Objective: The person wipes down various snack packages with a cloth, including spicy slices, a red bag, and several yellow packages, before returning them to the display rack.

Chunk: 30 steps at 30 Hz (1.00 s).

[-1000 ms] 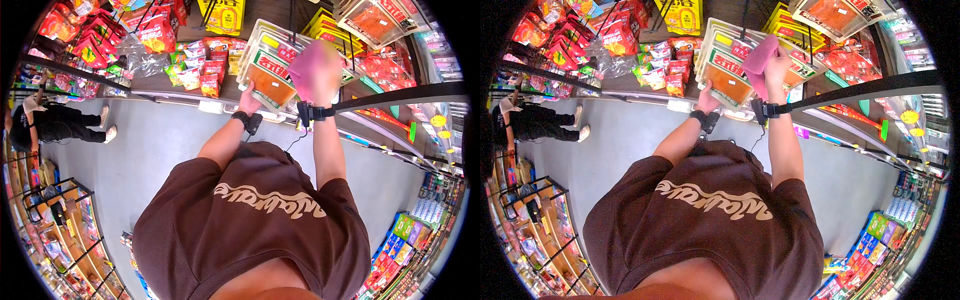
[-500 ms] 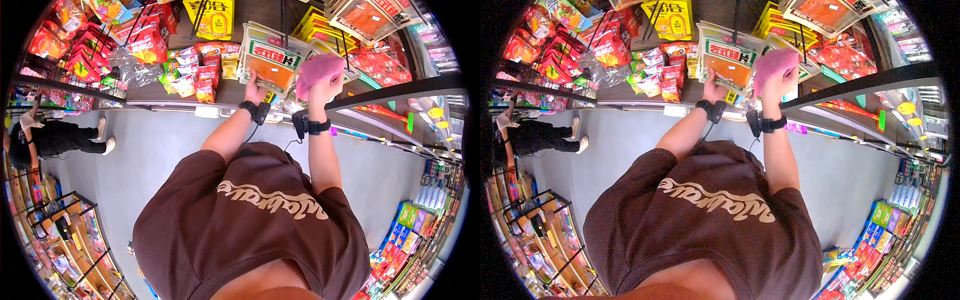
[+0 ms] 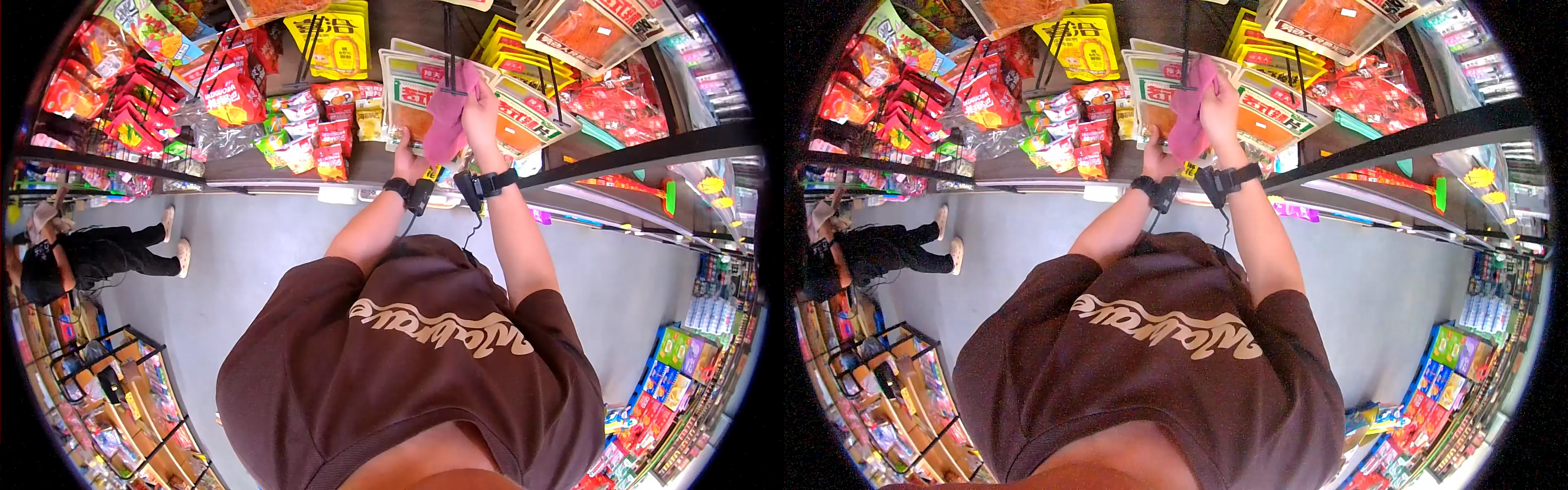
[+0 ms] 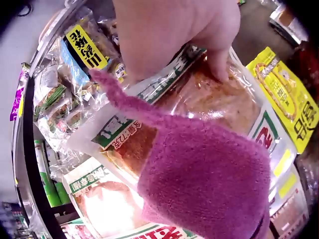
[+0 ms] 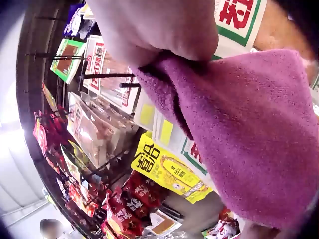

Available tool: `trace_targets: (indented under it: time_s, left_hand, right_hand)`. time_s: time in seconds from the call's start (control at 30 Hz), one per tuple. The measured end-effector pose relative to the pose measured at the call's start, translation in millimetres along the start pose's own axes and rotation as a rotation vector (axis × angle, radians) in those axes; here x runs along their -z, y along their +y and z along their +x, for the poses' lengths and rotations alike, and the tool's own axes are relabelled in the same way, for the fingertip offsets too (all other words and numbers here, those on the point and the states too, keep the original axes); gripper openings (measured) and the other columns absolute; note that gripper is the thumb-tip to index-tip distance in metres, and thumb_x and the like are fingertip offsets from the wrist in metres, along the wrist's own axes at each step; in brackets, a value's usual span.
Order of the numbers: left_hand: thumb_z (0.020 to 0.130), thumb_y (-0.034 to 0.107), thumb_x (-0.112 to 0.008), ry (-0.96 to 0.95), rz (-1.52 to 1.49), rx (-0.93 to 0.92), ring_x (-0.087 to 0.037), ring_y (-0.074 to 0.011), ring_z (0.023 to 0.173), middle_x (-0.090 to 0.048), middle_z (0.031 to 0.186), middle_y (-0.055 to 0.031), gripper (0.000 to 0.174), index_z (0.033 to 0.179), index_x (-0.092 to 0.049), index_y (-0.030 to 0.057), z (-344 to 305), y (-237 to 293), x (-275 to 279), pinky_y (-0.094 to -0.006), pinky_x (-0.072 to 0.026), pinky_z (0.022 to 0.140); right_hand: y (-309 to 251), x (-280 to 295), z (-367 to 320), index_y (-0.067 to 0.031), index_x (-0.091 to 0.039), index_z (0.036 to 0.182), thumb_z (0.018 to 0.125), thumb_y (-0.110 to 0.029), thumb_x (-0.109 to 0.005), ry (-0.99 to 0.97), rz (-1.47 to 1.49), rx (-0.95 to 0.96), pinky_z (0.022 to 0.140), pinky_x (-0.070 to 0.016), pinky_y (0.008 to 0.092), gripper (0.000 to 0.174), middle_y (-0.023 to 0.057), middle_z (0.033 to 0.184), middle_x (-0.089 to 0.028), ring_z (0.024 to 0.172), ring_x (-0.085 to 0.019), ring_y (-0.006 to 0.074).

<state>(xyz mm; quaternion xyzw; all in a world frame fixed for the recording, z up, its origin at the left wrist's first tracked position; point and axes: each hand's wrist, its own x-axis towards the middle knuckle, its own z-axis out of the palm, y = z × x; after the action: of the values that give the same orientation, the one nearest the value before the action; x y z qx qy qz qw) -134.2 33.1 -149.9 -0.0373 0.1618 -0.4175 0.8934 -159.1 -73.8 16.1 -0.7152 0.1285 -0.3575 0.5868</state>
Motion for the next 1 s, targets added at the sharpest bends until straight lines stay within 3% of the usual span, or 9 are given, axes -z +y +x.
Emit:
trace_targets:
  time_s: [0.07,0.17,0.27,0.37,0.53,0.7,0.83,0.9,1.0]
  left_hand:
    - [0.085,0.036,-0.052,0.012,0.067,-0.027,-0.041,-0.0297,0.115,-0.046,0.122,-0.0104,0.043,0.118,-0.044,0.0097,-9.4,0.3,-16.2,-0.0498,-0.0256,0.100]
    - [0.085,0.040,-0.050,0.011,0.150,-0.085,-0.040,-0.0298,0.115,-0.045,0.123,-0.0108,0.049,0.121,-0.041,0.0097,-16.0,6.0,-28.8,-0.0485,-0.0269,0.099]
    - [0.085,0.042,-0.049,0.000,0.176,-0.132,-0.039,-0.0294,0.116,-0.045,0.124,-0.0105,0.051,0.123,-0.040,0.0096,-11.2,18.5,-13.4,-0.0476,-0.0265,0.100]
    - [0.085,0.041,-0.049,-0.021,0.206,-0.182,-0.038,-0.0290,0.117,-0.043,0.127,-0.0101,0.052,0.125,-0.039,0.0094,-16.0,25.1,-11.5,-0.0476,-0.0240,0.101]
    - [0.085,0.041,-0.048,-0.094,0.255,-0.163,-0.031,-0.0324,0.123,-0.035,0.133,-0.0114,0.058,0.130,-0.032,0.0082,-50.9,34.3,-16.1,-0.0488,-0.0214,0.103]
    - [0.083,0.042,-0.052,-0.035,0.324,-0.177,-0.034,-0.0303,0.121,-0.039,0.130,-0.0096,0.058,0.128,-0.036,0.0091,-79.7,61.3,5.6,-0.0476,-0.0213,0.103]
    - [0.083,0.039,-0.052,-0.045,0.414,-0.213,-0.036,-0.0302,0.118,-0.043,0.127,-0.0093,0.053,0.125,-0.039,0.0100,-107.4,80.4,0.0,-0.0481,-0.0231,0.102]
    - [0.084,0.038,-0.053,-0.040,0.446,-0.236,-0.039,-0.0307,0.116,-0.046,0.124,-0.0090,0.049,0.123,-0.041,0.0121,-125.5,86.3,0.1,-0.0495,-0.0255,0.100]
    - [0.084,0.036,-0.053,-0.061,0.441,-0.220,-0.041,-0.0311,0.115,-0.047,0.123,-0.0084,0.046,0.122,-0.042,0.0126,-137.3,89.6,1.2,-0.0503,-0.0265,0.100]
  right_hand:
    - [10.3,-2.7,11.6,0.0022,-0.052,0.111,0.084,-0.004,-0.043,-0.042,-0.044,-0.018,0.076,-0.0426,0.0249,0.029,0.0116,0.095,-0.061,0.085,-0.056,0.0144]
    - [19.9,-13.1,38.1,0.0025,-0.051,0.111,0.083,-0.003,-0.042,0.009,-0.121,0.217,0.075,-0.0427,0.0263,0.030,0.0129,0.089,-0.061,0.082,-0.056,0.0160]
    - [37.0,-21.5,62.0,0.0011,-0.054,0.108,0.085,-0.006,-0.041,-0.045,0.260,-0.061,0.056,-0.0403,0.0220,0.027,0.0035,0.078,-0.058,0.062,-0.051,0.0089]
    - [45.4,-17.2,71.8,-0.0005,-0.055,0.108,0.087,-0.009,-0.041,-0.042,0.424,-0.185,0.050,-0.0363,0.0199,0.026,0.0000,0.079,-0.057,0.058,-0.046,0.0052]
    - [1.3,-3.0,20.2,0.0018,-0.054,0.107,0.091,-0.019,-0.046,-0.017,0.436,-0.163,0.073,-0.0415,0.0205,0.028,0.0020,0.092,-0.059,0.080,-0.052,0.0069]
    - [-17.3,-2.1,-33.0,0.0031,-0.055,0.104,0.090,-0.018,-0.046,0.056,0.396,-0.227,0.072,-0.0418,0.0214,0.026,0.0026,0.092,-0.059,0.079,-0.052,0.0069]
    - [-15.1,3.6,-54.9,0.0011,-0.050,0.113,0.090,-0.016,-0.048,0.111,0.316,-0.155,0.079,-0.0441,0.0258,0.029,0.0068,0.101,-0.058,0.089,-0.055,0.0134]
    - [0.7,14.6,-66.4,-0.0007,-0.050,0.111,0.089,-0.013,-0.048,0.206,0.639,-0.289,0.078,-0.0463,0.0285,0.026,0.0071,0.099,-0.057,0.088,-0.057,0.0158]
    - [-36.9,16.7,-79.1,0.0002,-0.051,0.106,0.088,-0.012,-0.049,0.261,0.631,-0.334,0.071,-0.0466,0.0256,0.022,0.0063,0.096,-0.058,0.081,-0.056,0.0127]
